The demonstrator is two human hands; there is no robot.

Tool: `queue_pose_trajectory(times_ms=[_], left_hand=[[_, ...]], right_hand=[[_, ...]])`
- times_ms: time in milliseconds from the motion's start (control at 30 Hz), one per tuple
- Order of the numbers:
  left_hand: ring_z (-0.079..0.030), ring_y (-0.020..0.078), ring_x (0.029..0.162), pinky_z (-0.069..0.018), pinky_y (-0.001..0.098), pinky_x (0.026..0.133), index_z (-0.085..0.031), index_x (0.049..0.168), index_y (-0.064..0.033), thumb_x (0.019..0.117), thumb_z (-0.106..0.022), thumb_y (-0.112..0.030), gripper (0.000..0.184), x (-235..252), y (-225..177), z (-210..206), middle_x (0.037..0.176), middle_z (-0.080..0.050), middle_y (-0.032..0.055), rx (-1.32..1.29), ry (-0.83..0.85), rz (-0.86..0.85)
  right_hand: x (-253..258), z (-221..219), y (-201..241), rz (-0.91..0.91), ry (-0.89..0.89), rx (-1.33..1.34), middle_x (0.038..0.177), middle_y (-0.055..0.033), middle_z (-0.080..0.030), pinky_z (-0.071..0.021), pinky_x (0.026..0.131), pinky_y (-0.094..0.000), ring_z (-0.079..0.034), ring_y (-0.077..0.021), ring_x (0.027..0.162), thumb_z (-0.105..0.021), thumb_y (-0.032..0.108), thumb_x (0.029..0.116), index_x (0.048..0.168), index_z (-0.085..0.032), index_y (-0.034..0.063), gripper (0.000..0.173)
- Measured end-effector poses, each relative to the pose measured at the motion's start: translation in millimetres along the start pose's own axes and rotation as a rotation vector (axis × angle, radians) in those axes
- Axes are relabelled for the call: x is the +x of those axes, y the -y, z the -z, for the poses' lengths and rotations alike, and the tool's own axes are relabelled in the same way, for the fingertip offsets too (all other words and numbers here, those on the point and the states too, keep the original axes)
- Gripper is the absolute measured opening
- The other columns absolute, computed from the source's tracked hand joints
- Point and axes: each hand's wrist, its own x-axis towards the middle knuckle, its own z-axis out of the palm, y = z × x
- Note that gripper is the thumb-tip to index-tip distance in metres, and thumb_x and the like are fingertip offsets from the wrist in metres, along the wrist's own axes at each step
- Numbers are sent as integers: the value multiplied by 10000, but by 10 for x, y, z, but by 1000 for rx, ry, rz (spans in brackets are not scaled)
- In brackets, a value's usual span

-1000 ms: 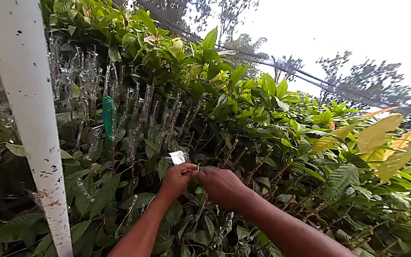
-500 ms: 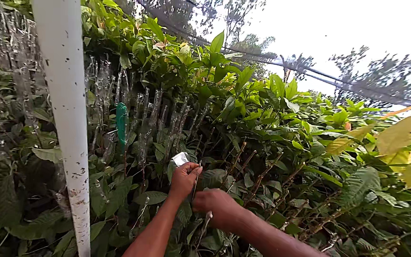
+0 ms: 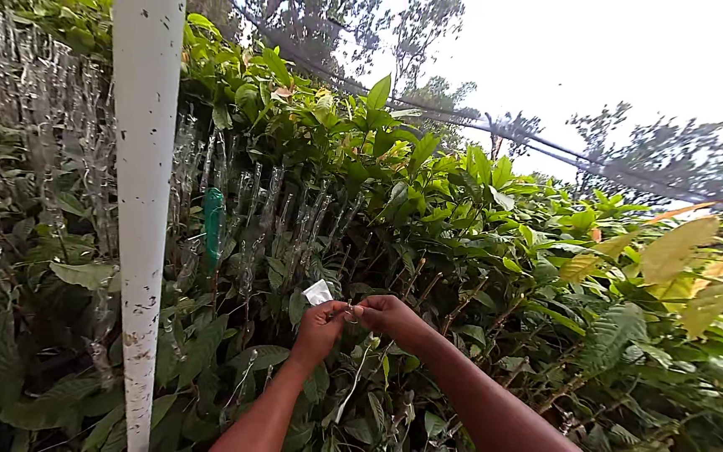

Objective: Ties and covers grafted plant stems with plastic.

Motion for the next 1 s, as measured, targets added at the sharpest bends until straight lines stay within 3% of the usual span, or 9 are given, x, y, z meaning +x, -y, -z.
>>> queue_pose_trajectory(times_ms=[67,200,267,400,500,600,733,833,1000], left_hand=[[-607,30,611,-529,194,569,-717,1036,-3,955,-665,-69,116,1,-28,-8,890,-721,10,-7,-28,2],[-569,22,600,-487,184,559,-714,1049,-12,971,-676,-103,125,21,-72,1,845,-694,-17,-99,72,134],[-570,30,594,-493,186,555,-713,1034,-3,967,-682,-99,121,32,-59,29,829,-688,-11,-152,73,169],[-611,54,620,-537,206,584,-689,999,-8,937,-698,-54,77,24,-66,70,854,-693,3,-166,83,146],[-663,113,677,-596,259,638,-633,1104,17,952,-654,-28,159,41,-119,120,944,-682,60,-93,45,120],[-691,140,656,-624,284,631,-622,1147,31,959,-652,-24,198,54,-163,123,915,-685,82,-18,-69,141],[-688,121,593,-615,270,592,-659,1041,14,945,-713,-60,133,8,-196,-29,824,-716,62,39,-114,213],[-691,119,617,-616,268,611,-658,1032,24,945,-711,-59,132,-54,-182,-82,841,-712,68,32,-106,202],[-726,239,859,-598,441,828,-575,1410,-22,1014,-634,-182,431,-90,-177,64,1041,-740,172,406,-8,36]], right_hand=[[-12,-71,9,36,-22,-102,961,-43,-675,-547,777,-291,-637,-94,827,-695,159,973,1144,-656,14,227],[44,-193,-10,113,-370,-335,980,-72,-681,-548,786,-364,-654,-160,840,-676,178,967,1107,-680,43,195],[19,-234,-92,334,-426,-656,1082,-133,-691,-581,854,-429,-696,-242,933,-659,166,965,1141,-692,33,223],[-23,-200,-237,731,-450,-1052,918,-106,-698,-588,756,-435,-705,-271,846,-572,135,1011,1008,-742,82,178],[-134,-82,-166,392,-416,-1030,969,-136,-695,-586,740,-500,-709,-315,868,-531,170,1018,978,-721,53,227],[-288,-146,-68,46,-166,-881,1156,-145,-690,-541,903,-574,-676,-344,1075,-544,190,1023,1099,-716,61,228],[-495,-597,-116,545,108,-656,968,-141,-687,-579,777,-456,-686,-263,867,-603,78,974,948,-706,2,130],[-627,-443,42,548,172,-729,975,-142,-688,-570,780,-482,-683,-277,878,-594,57,972,997,-723,20,136],[-1442,-137,205,451,-15,-955,1061,-62,-735,-611,806,-497,-727,-235,934,-599,222,1029,1268,-711,163,270]])
